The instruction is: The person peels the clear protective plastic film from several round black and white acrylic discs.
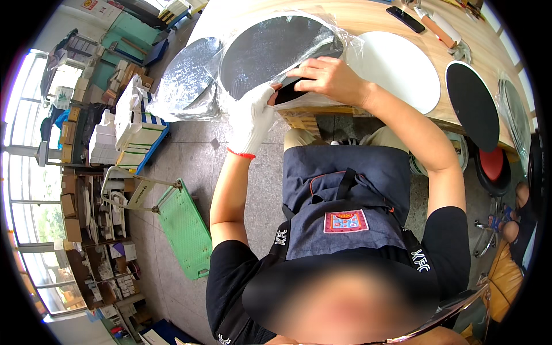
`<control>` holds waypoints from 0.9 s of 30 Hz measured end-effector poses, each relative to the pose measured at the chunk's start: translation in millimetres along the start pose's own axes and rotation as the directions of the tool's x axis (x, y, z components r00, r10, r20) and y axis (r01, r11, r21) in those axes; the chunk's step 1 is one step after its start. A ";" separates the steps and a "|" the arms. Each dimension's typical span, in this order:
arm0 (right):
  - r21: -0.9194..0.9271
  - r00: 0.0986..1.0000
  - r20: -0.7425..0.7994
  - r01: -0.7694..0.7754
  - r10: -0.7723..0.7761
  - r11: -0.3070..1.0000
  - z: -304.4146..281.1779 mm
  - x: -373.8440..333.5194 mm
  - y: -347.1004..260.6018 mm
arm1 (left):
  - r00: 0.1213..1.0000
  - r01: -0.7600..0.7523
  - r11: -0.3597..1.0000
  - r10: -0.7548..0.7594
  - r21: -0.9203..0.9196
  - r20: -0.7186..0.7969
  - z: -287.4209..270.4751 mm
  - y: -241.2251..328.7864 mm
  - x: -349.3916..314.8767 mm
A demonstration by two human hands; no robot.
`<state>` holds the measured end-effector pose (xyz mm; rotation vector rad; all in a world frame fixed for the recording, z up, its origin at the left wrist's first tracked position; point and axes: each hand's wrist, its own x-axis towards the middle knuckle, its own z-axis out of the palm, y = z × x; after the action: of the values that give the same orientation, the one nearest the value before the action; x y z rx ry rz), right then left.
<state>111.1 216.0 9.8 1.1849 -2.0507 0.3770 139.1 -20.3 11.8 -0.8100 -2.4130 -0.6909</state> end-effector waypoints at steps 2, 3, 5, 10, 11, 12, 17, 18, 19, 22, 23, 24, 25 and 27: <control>-0.125 0.996 0.087 0.040 -0.029 0.991 0.0 -3.8 -1.1 | 1.000 0.021 1.000 -0.022 0.019 0.013 -1.9 3.6 1.1; -0.166 0.994 0.109 0.040 -0.022 0.985 3.7 -6.3 -0.5 | 1.000 0.020 1.000 -0.020 0.019 0.018 -1.5 4.0 1.1; -0.247 0.988 0.152 0.043 -0.005 0.968 13.1 -11.5 2.8 | 0.999 0.017 1.000 -0.018 0.019 0.028 -0.9 4.6 1.1; 0.036 0.974 0.122 -0.196 0.191 0.980 1.4 0.2 1.7 | 0.998 0.019 1.000 -0.021 0.023 0.051 -13.2 12.9 2.4; 0.082 0.965 0.126 -0.242 0.231 0.967 -3.1 3.9 0.1 | 0.998 0.015 0.999 -0.017 0.039 0.056 -16.4 15.1 2.3; 0.093 0.956 0.146 -0.268 0.253 0.959 -6.8 6.3 0.0 | 0.998 0.017 0.999 -0.019 0.036 0.055 -16.8 14.3 2.0; 0.221 0.939 0.266 -0.279 0.218 0.934 -5.2 5.5 6.9 | 0.999 0.026 0.998 -0.028 0.055 0.024 -17.2 11.5 -3.7; 0.212 0.949 0.228 -0.265 0.216 0.941 -8.0 5.6 7.3 | 0.995 -0.073 0.993 0.079 0.087 -0.066 -17.7 16.8 -3.7; 0.200 0.959 0.185 -0.251 0.215 0.947 -10.9 6.0 7.4 | 0.970 -0.172 0.977 0.191 0.128 -0.153 -22.0 27.7 -3.8; 0.225 0.974 0.081 -0.224 0.211 0.948 -13.8 8.3 3.1 | 0.907 -0.421 0.905 0.422 -0.058 -0.011 -19.1 48.9 -19.1; 0.182 0.991 0.035 -0.135 0.130 0.974 -15.8 9.6 -0.3 | 0.877 -0.476 0.873 0.481 -0.107 0.018 -7.8 61.2 -20.7; 0.133 0.999 -0.005 -0.047 0.048 0.990 -20.6 11.0 -4.5 | 0.898 -0.439 0.898 0.440 -0.009 0.034 2.6 66.6 -19.8; 0.076 0.999 -0.038 0.036 -0.033 0.996 -29.3 11.6 -9.9 | 0.916 -0.402 0.912 0.399 0.087 0.045 15.1 70.1 -18.3; -0.034 0.986 -0.065 0.154 -0.156 0.988 -46.9 4.7 -25.7 | 0.966 -0.256 0.933 0.238 0.252 0.100 37.2 70.6 -30.5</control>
<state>152.0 225.9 43.1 1.2868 -1.8862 0.3063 195.8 38.8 -12.8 -1.0133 -2.3393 -0.2413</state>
